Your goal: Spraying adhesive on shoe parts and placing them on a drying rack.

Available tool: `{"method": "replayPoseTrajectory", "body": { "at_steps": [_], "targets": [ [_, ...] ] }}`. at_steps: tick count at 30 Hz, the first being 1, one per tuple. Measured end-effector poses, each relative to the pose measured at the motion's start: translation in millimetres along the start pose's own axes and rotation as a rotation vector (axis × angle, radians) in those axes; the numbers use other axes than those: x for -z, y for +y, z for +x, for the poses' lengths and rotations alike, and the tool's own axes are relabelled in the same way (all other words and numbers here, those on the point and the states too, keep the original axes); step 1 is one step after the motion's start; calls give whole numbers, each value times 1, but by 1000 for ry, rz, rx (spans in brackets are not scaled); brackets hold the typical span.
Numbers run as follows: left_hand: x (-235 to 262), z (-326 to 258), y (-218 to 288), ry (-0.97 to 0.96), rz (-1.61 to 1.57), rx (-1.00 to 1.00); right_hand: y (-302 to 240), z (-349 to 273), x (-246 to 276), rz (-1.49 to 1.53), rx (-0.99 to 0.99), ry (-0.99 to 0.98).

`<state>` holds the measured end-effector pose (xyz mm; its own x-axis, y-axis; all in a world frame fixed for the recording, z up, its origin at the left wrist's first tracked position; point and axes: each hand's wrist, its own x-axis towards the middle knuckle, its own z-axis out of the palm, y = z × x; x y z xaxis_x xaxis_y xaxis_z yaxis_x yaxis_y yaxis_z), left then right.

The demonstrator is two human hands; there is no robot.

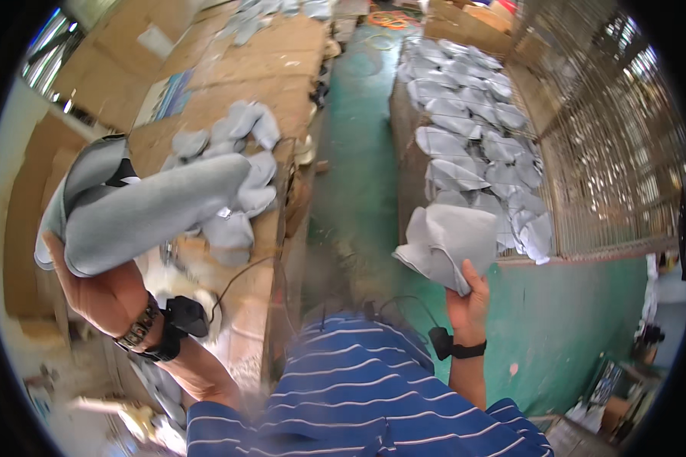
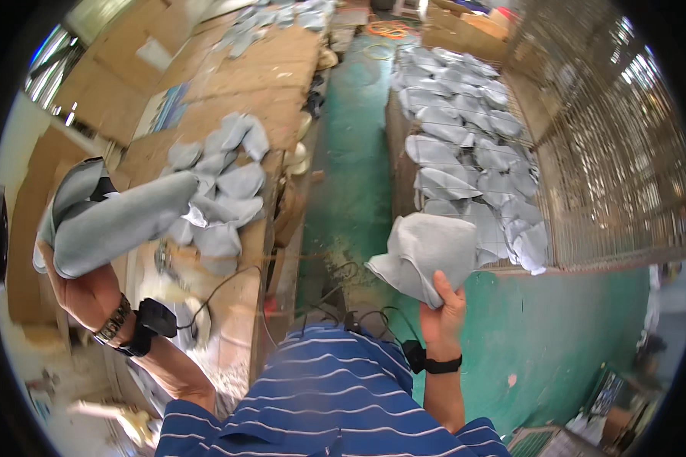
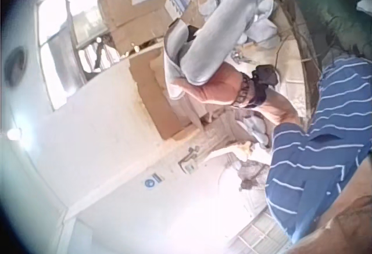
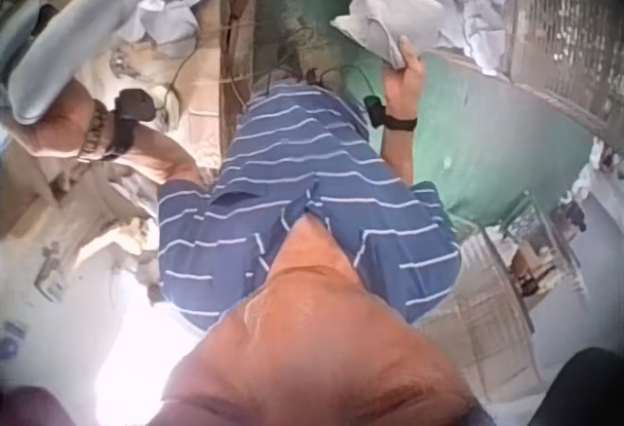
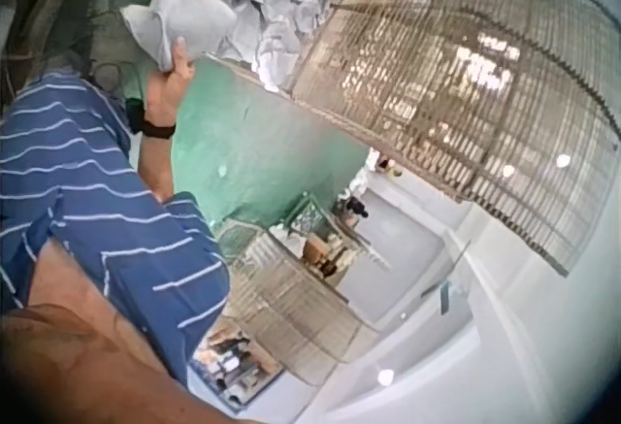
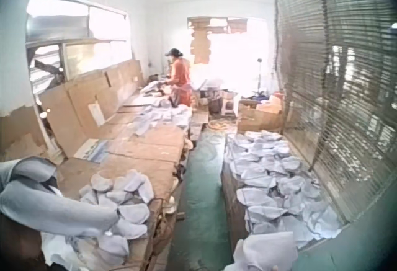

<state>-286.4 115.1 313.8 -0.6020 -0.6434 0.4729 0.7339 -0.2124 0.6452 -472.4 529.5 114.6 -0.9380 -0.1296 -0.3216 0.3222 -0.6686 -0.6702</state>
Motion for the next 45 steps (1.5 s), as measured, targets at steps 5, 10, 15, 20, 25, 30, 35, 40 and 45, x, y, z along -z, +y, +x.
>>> {"method": "replayPoseTrajectory", "body": {
  "at_steps": [5, 10, 15, 20, 25, 30, 35, 40, 45],
  "targets": [
    [-14, 79, -92, -138, -187, 211, -22, 5, 2, 22, 181, 238],
    [-38, 130, -182, -4, -131, 357, -28, 19, 0, 119, 235, 388],
    [-56, 171, -277, -11, -129, 471, -38, 56, -5, 167, 305, 431],
    [-114, 199, -355, -59, -77, 539, -61, 103, -11, 261, 336, 443],
    [-164, 221, -420, -240, -102, 677, -83, 128, -5, 263, 390, 460],
    [-214, 248, -491, -365, -149, 777, -97, 153, 2, 306, 431, 570],
    [-257, 277, -592, -465, -182, 870, -103, 190, 3, 362, 497, 697],
    [-331, 293, -731, -407, -163, 922, -128, 262, -11, 193, 476, 779],
    [-436, 314, -814, -588, -291, 956, -198, 346, -13, 162, 604, 752]
  ]
}}
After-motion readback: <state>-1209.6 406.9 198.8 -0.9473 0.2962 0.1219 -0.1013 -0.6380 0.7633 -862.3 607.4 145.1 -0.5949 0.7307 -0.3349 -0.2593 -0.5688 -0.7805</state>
